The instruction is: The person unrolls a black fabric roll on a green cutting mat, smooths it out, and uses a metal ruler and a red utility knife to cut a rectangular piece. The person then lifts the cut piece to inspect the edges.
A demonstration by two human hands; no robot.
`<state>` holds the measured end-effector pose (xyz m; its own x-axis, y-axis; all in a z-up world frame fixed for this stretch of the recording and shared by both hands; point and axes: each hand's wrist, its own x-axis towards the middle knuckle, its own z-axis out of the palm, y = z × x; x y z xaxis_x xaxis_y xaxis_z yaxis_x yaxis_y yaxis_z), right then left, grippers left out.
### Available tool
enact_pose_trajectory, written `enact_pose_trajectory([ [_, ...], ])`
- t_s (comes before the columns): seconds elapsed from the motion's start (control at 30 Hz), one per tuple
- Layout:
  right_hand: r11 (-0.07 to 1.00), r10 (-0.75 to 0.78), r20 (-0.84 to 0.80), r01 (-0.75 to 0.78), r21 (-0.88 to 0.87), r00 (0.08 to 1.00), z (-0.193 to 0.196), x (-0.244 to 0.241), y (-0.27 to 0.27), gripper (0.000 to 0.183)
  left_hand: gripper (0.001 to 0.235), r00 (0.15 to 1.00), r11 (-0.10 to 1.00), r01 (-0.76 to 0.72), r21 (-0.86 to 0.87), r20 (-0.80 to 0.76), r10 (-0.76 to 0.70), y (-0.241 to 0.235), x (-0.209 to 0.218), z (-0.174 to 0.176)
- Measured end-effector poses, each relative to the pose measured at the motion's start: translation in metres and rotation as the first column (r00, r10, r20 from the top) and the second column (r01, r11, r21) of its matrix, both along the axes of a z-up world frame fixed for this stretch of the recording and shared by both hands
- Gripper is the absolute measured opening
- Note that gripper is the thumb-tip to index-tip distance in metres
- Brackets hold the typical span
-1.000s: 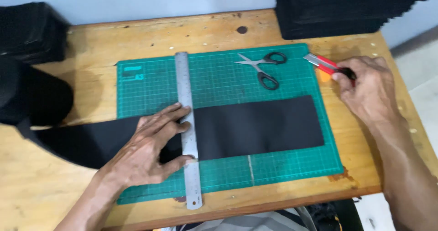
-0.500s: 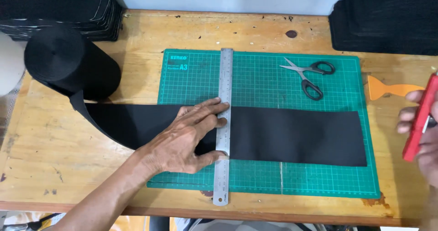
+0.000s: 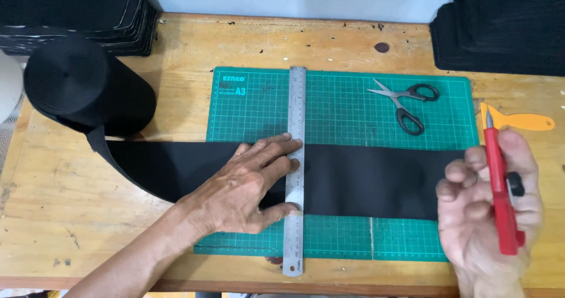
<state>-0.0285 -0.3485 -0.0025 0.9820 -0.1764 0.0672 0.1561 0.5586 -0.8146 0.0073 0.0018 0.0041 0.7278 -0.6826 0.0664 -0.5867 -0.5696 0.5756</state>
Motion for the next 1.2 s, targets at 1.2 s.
enact_pose_trajectory([
  [1.2, -0.049, 0.475, 0.291, 0.355, -0.934, 0.831, -0.010, -0.006, 0.049, 0.064, 0.058, 0.982, 0.991, 0.031, -0.131, 0.191, -0.005, 0.000, -0.005, -0.007],
])
